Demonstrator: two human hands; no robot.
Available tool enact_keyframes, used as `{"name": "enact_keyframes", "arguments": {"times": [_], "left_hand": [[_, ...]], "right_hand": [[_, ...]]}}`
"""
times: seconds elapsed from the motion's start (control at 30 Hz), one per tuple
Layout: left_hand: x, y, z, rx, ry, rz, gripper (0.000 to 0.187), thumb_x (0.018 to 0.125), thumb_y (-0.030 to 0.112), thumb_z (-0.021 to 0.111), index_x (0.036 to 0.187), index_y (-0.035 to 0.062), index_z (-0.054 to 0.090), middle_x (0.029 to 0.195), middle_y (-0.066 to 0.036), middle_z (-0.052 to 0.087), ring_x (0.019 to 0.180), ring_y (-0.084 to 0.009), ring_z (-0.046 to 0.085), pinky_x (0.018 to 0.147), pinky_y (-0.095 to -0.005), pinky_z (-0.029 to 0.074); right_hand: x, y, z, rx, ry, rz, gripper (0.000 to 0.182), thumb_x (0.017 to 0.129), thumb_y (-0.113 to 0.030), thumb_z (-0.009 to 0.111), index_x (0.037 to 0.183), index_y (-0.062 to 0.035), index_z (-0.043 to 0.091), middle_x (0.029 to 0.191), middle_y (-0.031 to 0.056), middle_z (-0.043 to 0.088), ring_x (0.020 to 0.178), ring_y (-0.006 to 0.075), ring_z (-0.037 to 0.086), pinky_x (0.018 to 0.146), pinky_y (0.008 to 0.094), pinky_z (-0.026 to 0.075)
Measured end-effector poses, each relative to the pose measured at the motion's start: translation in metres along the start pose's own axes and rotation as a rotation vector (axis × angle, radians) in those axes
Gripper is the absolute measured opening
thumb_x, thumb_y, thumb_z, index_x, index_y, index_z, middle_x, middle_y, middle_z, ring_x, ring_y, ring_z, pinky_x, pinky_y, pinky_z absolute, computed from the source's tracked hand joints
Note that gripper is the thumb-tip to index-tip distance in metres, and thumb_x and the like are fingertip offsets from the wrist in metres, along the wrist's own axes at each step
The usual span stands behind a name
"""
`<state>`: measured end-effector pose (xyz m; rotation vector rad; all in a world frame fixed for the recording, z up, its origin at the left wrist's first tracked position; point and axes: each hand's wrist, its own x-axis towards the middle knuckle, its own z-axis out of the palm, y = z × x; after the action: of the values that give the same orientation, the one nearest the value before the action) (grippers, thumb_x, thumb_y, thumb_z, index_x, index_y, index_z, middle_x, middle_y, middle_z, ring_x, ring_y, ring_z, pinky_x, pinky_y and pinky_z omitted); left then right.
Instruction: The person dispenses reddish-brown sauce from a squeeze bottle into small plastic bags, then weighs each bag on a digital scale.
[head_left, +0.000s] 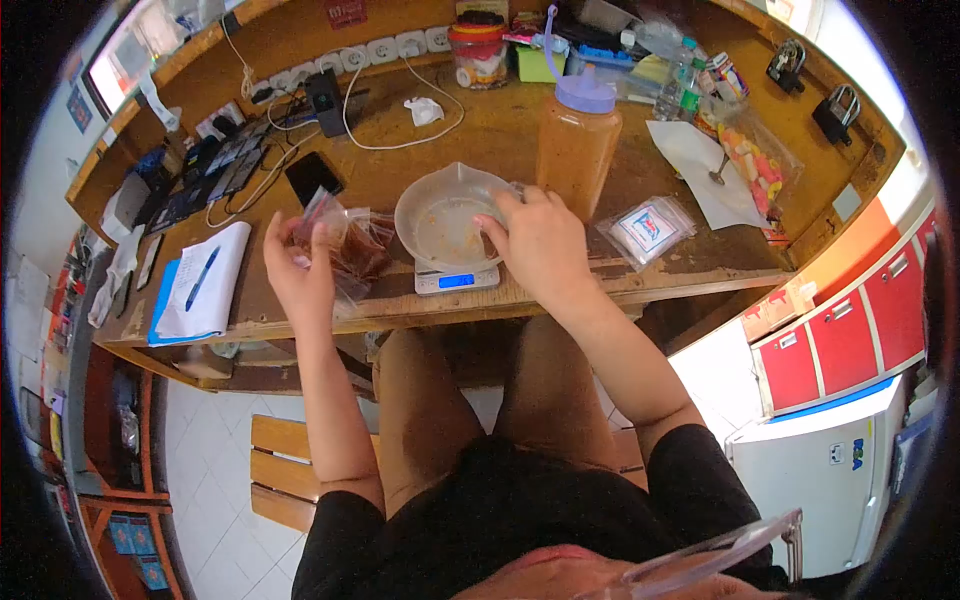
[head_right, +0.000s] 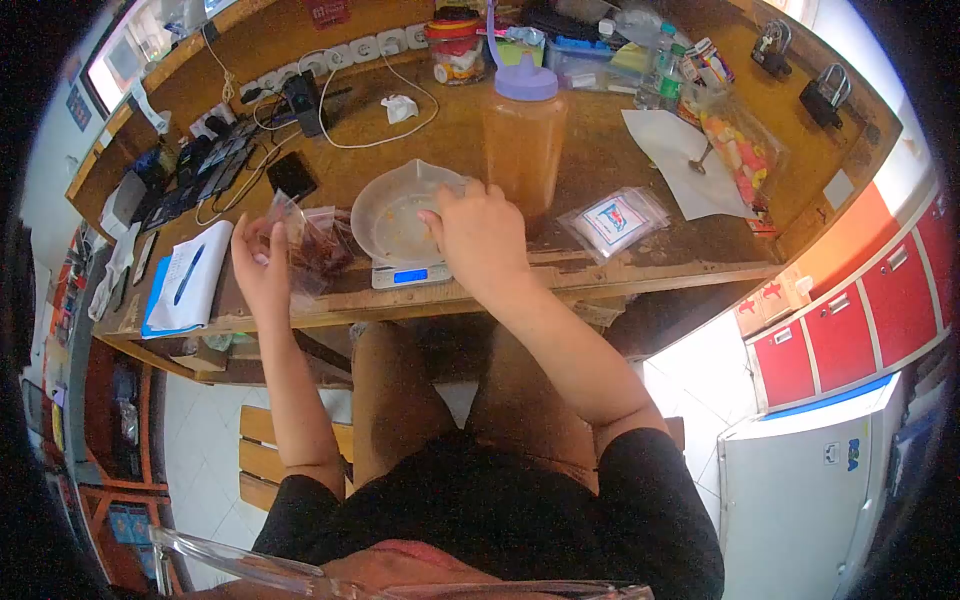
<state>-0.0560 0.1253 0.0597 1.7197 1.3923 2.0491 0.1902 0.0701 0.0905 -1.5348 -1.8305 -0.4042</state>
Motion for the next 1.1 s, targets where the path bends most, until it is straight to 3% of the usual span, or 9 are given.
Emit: {"name": "enact_keyframes", "arguments": {"times": [0.1,0.17,0.33,0.47,0.53,0.73,0.83,0.97,1.1], "left_hand": [[-0.016,0.016,0.003,0.186,0.146,0.175,0.035,0.080,0.014,0.071,0.109,0.0011,0.055,0.104,-0.010,0.053,0.090,-0.0174,0.052,0.069,-0.0274,0.042],[-0.039,0.042,0.003,0.072,-0.169,0.183,0.032,0.078,0.008,0.069,0.106,0.0012,0.056,0.100,-0.010,0.054,0.089,-0.0203,0.051,0.066,-0.0287,0.041],[-0.071,0.063,0.012,-0.045,-0.338,0.186,0.025,0.076,0.003,0.067,0.099,0.0031,0.057,0.097,-0.010,0.055,0.081,-0.0202,0.051,0.064,-0.0281,0.039],[-0.081,0.063,0.014,-0.099,-0.413,0.164,0.021,0.077,0.003,0.066,0.096,0.0035,0.058,0.097,-0.008,0.054,0.077,-0.0160,0.046,0.065,-0.0252,0.037],[-0.083,0.065,0.012,-0.127,-0.422,0.109,0.025,0.076,0.003,0.067,0.099,0.0035,0.059,0.097,-0.008,0.056,0.075,-0.0162,0.047,0.063,-0.0264,0.038],[-0.073,0.091,0.009,-0.316,-0.343,-0.069,0.032,0.076,0.006,0.072,0.106,0.0031,0.062,0.093,-0.005,0.057,0.073,-0.0121,0.047,0.062,-0.0243,0.037],[-0.079,0.074,-0.007,-0.311,-0.637,-0.172,0.021,0.076,0.007,0.074,0.094,0.0019,0.066,0.083,-0.003,0.059,0.066,-0.0091,0.046,0.059,-0.0216,0.037],[-0.092,0.079,-0.014,-0.411,-0.640,-0.288,0.012,0.074,0.008,0.077,0.081,0.0030,0.068,0.074,0.000,0.059,0.061,-0.0062,0.046,0.056,-0.0199,0.036],[-0.105,0.072,-0.009,-0.469,-0.582,-0.413,0.012,0.074,0.009,0.077,0.081,0.0032,0.070,0.073,0.000,0.059,0.063,-0.0067,0.047,0.057,-0.0210,0.036]], "right_hand": [[0.002,0.014,0.021,0.065,0.083,-0.056,0.021,0.082,-0.021,0.065,0.093,-0.0029,0.066,0.079,0.0156,0.060,0.078,0.0312,0.060,0.067,0.0393,0.050],[0.003,0.015,0.020,0.158,0.177,-0.122,0.022,0.083,-0.021,0.064,0.095,-0.0023,0.066,0.080,0.0163,0.061,0.077,0.0318,0.060,0.068,0.0389,0.050],[0.009,0.001,0.002,0.030,-0.147,0.189,0.022,0.084,-0.012,0.061,0.104,-0.0021,0.062,0.080,0.0142,0.062,0.075,0.0334,0.061,0.067,0.0407,0.050],[0.011,0.013,0.022,-0.006,-0.159,0.086,0.030,0.085,-0.009,0.059,0.114,-0.0037,0.058,0.087,0.0146,0.064,0.077,0.0338,0.061,0.069,0.0410,0.050],[0.011,0.011,0.020,0.386,0.237,-0.212,0.037,0.084,-0.006,0.061,0.120,-0.0035,0.054,0.093,0.0163,0.064,0.080,0.0296,0.064,0.072,0.0373,0.051],[-0.020,-0.015,-0.027,0.897,0.033,-0.137,0.046,0.080,0.000,0.064,0.125,-0.0059,0.052,0.102,0.0130,0.061,0.080,0.0253,0.063,0.076,0.0329,0.050],[-0.046,-0.015,-0.020,1.047,-0.063,-0.092,0.047,0.080,-0.001,0.066,0.125,-0.0049,0.051,0.104,0.0119,0.061,0.082,0.0200,0.063,0.076,0.0311,0.050],[-0.076,-0.022,-0.011,1.440,-0.180,0.177,0.043,0.080,-0.004,0.069,0.120,-0.0020,0.055,0.104,0.0095,0.062,0.084,0.0143,0.062,0.078,0.0302,0.049],[-0.092,-0.006,0.000,1.156,-0.261,0.101,0.021,0.083,-0.007,0.069,0.102,0.0003,0.065,0.092,0.0070,0.062,0.083,0.0134,0.060,0.074,0.0269,0.049]]}}
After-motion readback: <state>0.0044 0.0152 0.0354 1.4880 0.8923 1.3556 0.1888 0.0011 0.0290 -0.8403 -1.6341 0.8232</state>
